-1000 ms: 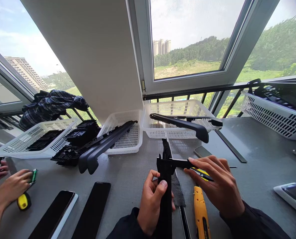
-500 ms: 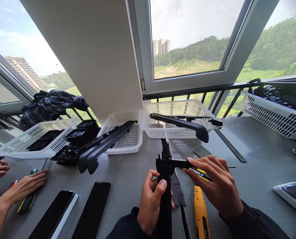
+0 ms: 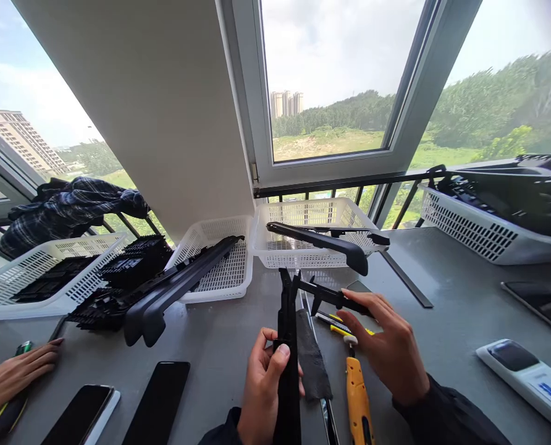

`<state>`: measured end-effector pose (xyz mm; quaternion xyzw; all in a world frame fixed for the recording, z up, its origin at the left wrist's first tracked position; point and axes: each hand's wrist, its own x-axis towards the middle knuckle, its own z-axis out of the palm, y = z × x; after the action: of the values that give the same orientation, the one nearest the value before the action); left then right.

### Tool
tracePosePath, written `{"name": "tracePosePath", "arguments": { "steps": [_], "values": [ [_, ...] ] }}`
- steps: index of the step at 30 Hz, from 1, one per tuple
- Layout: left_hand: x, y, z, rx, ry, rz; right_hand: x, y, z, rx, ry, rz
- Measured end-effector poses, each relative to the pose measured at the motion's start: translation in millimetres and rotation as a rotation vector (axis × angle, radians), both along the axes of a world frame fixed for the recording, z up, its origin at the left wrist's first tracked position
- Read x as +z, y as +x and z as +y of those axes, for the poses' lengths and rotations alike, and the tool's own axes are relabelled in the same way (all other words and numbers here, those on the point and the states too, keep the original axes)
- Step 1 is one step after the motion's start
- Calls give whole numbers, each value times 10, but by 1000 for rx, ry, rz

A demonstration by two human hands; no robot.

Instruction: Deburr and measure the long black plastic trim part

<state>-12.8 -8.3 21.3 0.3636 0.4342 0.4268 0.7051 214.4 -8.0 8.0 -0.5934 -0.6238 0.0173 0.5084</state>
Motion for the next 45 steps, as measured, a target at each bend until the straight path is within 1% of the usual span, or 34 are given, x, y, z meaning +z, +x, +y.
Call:
{"name": "tracePosePath", "arguments": {
  "steps": [4,9,11,13,15,16,19,20,21,22,24,25,26,28,30,31,34,35,36,39,40,42,45],
  "values": [
    [67,-41,80,73,27,18,-49,-31,44,60,-117,-29],
    [142,-63,128,147,84,60,-111,-143,25,143,-255,-24],
    [144,-61,139,155,94,57,-100,-192,-4,170,-293,-16],
    [131,-60,147,156,81,56,-39,-240,-49,216,-340,15],
    [101,-65,150,135,63,59,77,-287,-113,333,-436,153],
    [82,-70,148,117,58,57,148,-309,-149,429,-508,274],
    [27,-82,138,83,25,-16,339,-360,-234,799,-748,657],
    [17,-82,134,91,4,-50,371,-369,-243,843,-797,695],
    [14,-79,130,104,-17,-76,380,-373,-240,787,-796,658],
    [16,-74,126,113,-35,-87,365,-372,-227,668,-771,534],
    [33,-59,120,118,-53,-76,285,-362,-183,392,-674,194],
    [42,-52,118,116,-60,-68,236,-359,-161,303,-643,48],
    [48,-45,115,115,-72,-65,191,-359,-145,259,-634,-45],
    [44,-38,111,117,-88,-64,142,-377,-142,253,-657,-113],
    [20,-39,109,130,-73,-54,160,-415,-175,305,-687,-110],
    [4,-40,109,143,-62,-43,188,-435,-200,361,-707,-99],
    [-36,-45,113,173,-47,-27,273,-478,-259,593,-785,-33],
    [-41,-44,115,177,-47,-37,284,-484,-268,633,-791,-22],
    [-41,-43,117,180,-43,-48,282,-487,-270,625,-779,-32],
    [-18,-34,120,198,-13,-48,232,-488,-255,445,-711,-176],
    [-9,-31,119,203,-5,-34,215,-490,-248,406,-707,-236],
    [3,-28,115,200,3,-16,194,-496,-240,409,-726,-318],
    [3,-28,106,184,-12,-26,190,-501,-235,459,-741,-335]
  ]
}}
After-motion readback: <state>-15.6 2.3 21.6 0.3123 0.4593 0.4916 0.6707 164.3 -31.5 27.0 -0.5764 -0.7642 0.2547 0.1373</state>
